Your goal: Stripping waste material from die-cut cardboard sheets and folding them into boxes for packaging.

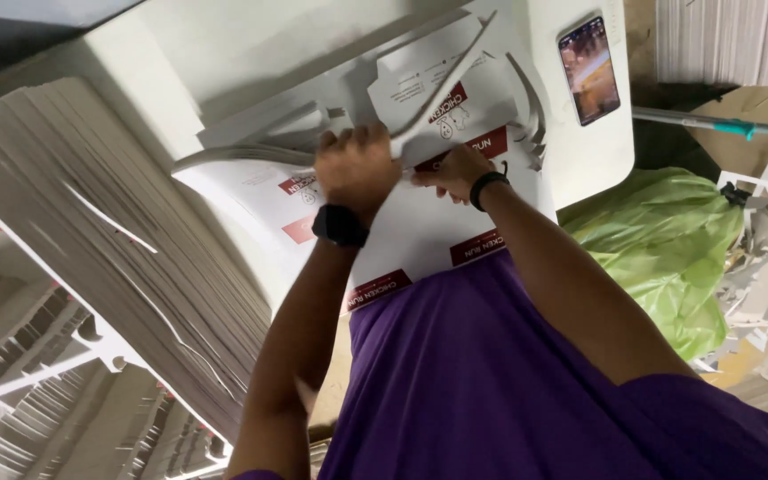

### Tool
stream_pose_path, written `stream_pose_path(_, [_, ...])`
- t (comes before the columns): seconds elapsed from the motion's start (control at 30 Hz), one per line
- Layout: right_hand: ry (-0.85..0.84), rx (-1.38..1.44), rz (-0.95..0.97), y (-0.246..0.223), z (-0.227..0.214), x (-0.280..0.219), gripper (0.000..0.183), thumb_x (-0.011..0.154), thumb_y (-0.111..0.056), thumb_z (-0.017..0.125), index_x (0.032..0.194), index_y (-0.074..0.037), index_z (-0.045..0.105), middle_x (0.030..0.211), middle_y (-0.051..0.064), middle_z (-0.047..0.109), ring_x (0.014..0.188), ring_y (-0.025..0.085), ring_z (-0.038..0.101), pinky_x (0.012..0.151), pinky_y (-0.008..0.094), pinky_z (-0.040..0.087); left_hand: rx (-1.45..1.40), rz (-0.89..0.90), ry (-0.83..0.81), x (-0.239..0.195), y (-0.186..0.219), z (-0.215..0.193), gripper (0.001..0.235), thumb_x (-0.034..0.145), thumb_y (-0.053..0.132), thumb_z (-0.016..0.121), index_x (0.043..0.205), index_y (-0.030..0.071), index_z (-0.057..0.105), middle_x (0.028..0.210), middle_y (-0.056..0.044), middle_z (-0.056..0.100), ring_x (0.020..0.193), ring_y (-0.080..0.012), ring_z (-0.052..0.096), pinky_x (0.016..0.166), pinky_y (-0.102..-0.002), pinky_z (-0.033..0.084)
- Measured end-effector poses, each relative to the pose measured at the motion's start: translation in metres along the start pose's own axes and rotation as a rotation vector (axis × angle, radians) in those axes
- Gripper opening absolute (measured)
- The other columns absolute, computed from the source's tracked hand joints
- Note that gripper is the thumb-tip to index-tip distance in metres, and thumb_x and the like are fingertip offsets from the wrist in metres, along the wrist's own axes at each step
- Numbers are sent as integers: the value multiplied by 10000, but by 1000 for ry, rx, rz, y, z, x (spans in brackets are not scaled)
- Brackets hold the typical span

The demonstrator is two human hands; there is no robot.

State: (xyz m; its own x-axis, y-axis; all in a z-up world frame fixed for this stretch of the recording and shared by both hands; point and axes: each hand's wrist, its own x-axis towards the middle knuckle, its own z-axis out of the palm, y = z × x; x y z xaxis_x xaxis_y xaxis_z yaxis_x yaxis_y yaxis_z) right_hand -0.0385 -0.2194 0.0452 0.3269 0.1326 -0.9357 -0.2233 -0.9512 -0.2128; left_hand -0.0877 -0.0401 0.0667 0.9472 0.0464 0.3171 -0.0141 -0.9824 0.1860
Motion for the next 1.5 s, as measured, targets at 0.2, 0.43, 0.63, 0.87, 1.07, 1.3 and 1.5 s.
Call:
stream_pose_path(0.2, [31, 238, -13, 12, 1, 19, 379, 875, -423, 772, 921, -53, 705, 635, 60, 709, 401, 147, 629, 277, 246, 485, -29, 142, -7, -31, 10, -23, 165, 660, 195, 653, 617, 220, 495, 530, 28, 456, 468, -185, 534, 565, -296, 455])
stream_pose_path(0.43, [16, 168, -42, 16, 0, 24, 445, 841, -430, 847, 773, -24, 680, 548, 106, 658, 452, 260, 661, 475, 426, 572, -130, 212, -87, -48, 5, -49, 229, 684, 132, 687, 615, 199, 479, 522, 38, 422, 457, -167, 517, 529, -284, 412])
stream_pose_path(0.63, [12, 50, 84, 0, -14, 8, 411, 771, -601, 807, 650, -211, 762, 487, -33, 633, 595, 206, 698, 759, 337, 546, -184, 178, -84, -60, 25, -65, 252, 788, 149, 565, 591, 208, 421, 540, 5, 366, 444, -189, 447, 508, -292, 360])
stream_pose_path(0.87, [-80, -10, 34, 10, -15, 7, 557, 881, -635, 725, 705, -107, 760, 646, 53, 738, 525, 136, 663, 527, 268, 514, -205, 137, -229, -22, 58, -178, 280, 941, 237, 433, 672, 173, 390, 583, -2, 412, 506, -207, 444, 538, -370, 317])
stream_pose_path(1.07, [-58, 96, 6, 35, -13, 8, 451, 766, -650, 768, 723, -202, 747, 670, -18, 731, 650, 152, 729, 733, 346, 575, 7, 195, -30, 11, 53, -141, 251, 852, 174, 615, 622, 185, 514, 556, 19, 423, 498, -201, 529, 523, -307, 435])
stream_pose_path(1.3, [-192, 41, 50, 100, 31, -17, 464, 806, -523, 782, 640, -99, 693, 536, 51, 638, 469, 198, 643, 500, 318, 518, 40, 191, 17, -3, 39, -110, 328, 767, 321, 753, 603, 171, 513, 514, 29, 443, 485, -180, 561, 555, -287, 435])
stream_pose_path(1.5, [-229, -267, 61, 108, 41, 6, 583, 764, -757, 681, 993, -237, 812, 725, -44, 731, 685, 130, 687, 761, 325, 542, -55, 232, -34, -15, 77, -174, 264, 840, 270, 668, 619, 193, 545, 533, 13, 464, 501, -213, 564, 576, -307, 474])
